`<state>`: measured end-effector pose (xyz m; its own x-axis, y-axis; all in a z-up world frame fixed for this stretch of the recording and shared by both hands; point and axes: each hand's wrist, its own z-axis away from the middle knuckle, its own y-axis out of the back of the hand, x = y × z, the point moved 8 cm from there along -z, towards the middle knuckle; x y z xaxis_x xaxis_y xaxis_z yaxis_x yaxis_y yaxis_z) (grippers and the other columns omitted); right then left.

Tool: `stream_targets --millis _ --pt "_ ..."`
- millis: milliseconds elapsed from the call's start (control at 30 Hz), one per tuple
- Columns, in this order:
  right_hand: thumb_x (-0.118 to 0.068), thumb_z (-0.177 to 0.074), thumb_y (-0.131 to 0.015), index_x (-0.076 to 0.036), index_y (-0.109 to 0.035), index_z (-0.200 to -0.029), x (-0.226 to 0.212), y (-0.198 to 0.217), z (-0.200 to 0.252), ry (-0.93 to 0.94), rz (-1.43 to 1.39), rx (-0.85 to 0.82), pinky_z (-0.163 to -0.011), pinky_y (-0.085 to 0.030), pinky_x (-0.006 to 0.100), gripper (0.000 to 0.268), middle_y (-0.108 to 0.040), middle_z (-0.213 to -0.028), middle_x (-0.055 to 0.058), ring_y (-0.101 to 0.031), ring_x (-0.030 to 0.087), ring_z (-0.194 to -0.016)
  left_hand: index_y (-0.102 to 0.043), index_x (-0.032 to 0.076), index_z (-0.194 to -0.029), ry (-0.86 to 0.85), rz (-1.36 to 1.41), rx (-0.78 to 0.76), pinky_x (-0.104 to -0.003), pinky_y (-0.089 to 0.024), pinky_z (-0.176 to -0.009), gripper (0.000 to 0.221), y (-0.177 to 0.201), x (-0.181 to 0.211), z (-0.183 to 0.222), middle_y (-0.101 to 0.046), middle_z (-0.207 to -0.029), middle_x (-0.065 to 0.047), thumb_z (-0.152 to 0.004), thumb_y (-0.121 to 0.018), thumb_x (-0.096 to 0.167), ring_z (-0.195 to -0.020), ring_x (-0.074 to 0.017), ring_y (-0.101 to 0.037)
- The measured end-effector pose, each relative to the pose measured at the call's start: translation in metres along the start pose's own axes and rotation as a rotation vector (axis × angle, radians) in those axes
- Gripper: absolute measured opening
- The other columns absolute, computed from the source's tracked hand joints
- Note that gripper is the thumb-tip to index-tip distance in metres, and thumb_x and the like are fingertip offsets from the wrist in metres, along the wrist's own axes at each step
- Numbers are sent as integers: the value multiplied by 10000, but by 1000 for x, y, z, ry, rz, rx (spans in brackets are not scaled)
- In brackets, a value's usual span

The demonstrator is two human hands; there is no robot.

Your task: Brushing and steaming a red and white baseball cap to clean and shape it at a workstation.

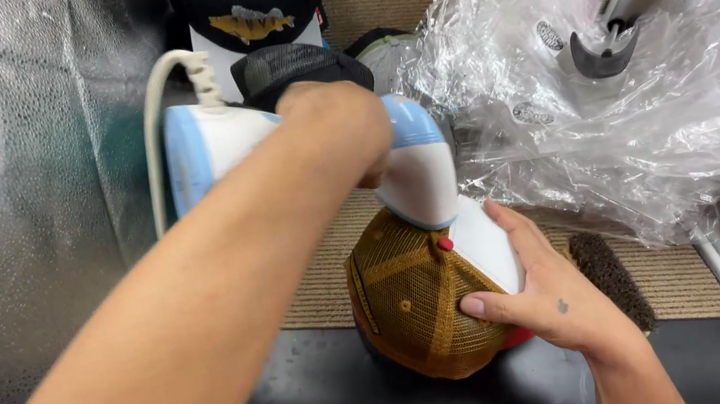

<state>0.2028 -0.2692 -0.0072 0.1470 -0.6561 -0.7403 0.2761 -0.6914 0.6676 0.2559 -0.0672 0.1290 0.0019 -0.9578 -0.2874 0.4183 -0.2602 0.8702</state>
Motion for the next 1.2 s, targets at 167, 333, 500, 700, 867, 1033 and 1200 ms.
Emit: stream_targets --millis 167,333,500,700,867,1033,1200 --pt "-562 -574 -803 -130 -254 -1603 3 -1 -5 75 18 19 -1225 -188 388 1243 -283 -1675 56 -275 207 -1536 -587 248 -1446 73 -14 -44 -420 -541 -999 650 -6 -19 2 -633 -1426 41 -865 -761 482 -1273 -262 -653" --pt "-563 -539 -790 -163 -241 -1613 1 -1 -3 19 24 12 -1220 -207 404 1271 -282 -1682 35 -286 208 -1536 -517 247 -1511 37 54 0 -387 -472 -1079 745 4 9 -22 -563 -1497 61 -860 -786 490 -1384 -246 -548" --pt "-515 -521 -794 -176 -257 -1619 -2 1 -1 1 -113 38 -1199 -265 388 1269 -365 -1657 38 -359 187 -1504 -532 269 -1499 -63 22 -5 -433 -506 -1039 607 6 21 -18 -484 -1558 67 -930 -692 407 -1365 -266 -568" --pt "-516 -544 -805 -211 -231 -1628 3 -1 3 -69 -85 53 -1217 -220 363 1263 -286 -1704 -10 -291 162 -1545 -684 191 -1287 -44 242 42 -448 -547 -930 443 -39 -39 28 -697 -1288 -42 -868 -706 332 -1173 -283 -668" --pt "-571 -578 -723 -185 -225 -1627 4 -1 13 -64 -74 132 -1215 -225 402 1224 -273 -1700 31 -280 206 -1543 -674 124 -1181 73 273 74 -477 -578 -817 430 -75 -78 49 -729 -1167 -93 -838 -637 380 -1056 -335 -703" --pt "-498 -817 -607 -92 -418 -1550 27 1 55 1 -70 465 -1164 -370 394 859 -464 -1420 153 -475 219 -1366 -646 123 -1134 109 709 155 -459 -525 -831 424 -95 -79 44 -744 -1127 -147 -781 -605 355 -1022 -366 -699" --pt "-567 -739 -549 -188 -418 -1570 50 -17 70 -222 -167 343 -947 -490 387 923 -544 -1374 54 -612 206 -1083 -700 54 -907 17 1647 110 -349 -471 -659 205 -133 -36 -10 -710 -838 -97 -801 -773 214 -704 -211 -610"
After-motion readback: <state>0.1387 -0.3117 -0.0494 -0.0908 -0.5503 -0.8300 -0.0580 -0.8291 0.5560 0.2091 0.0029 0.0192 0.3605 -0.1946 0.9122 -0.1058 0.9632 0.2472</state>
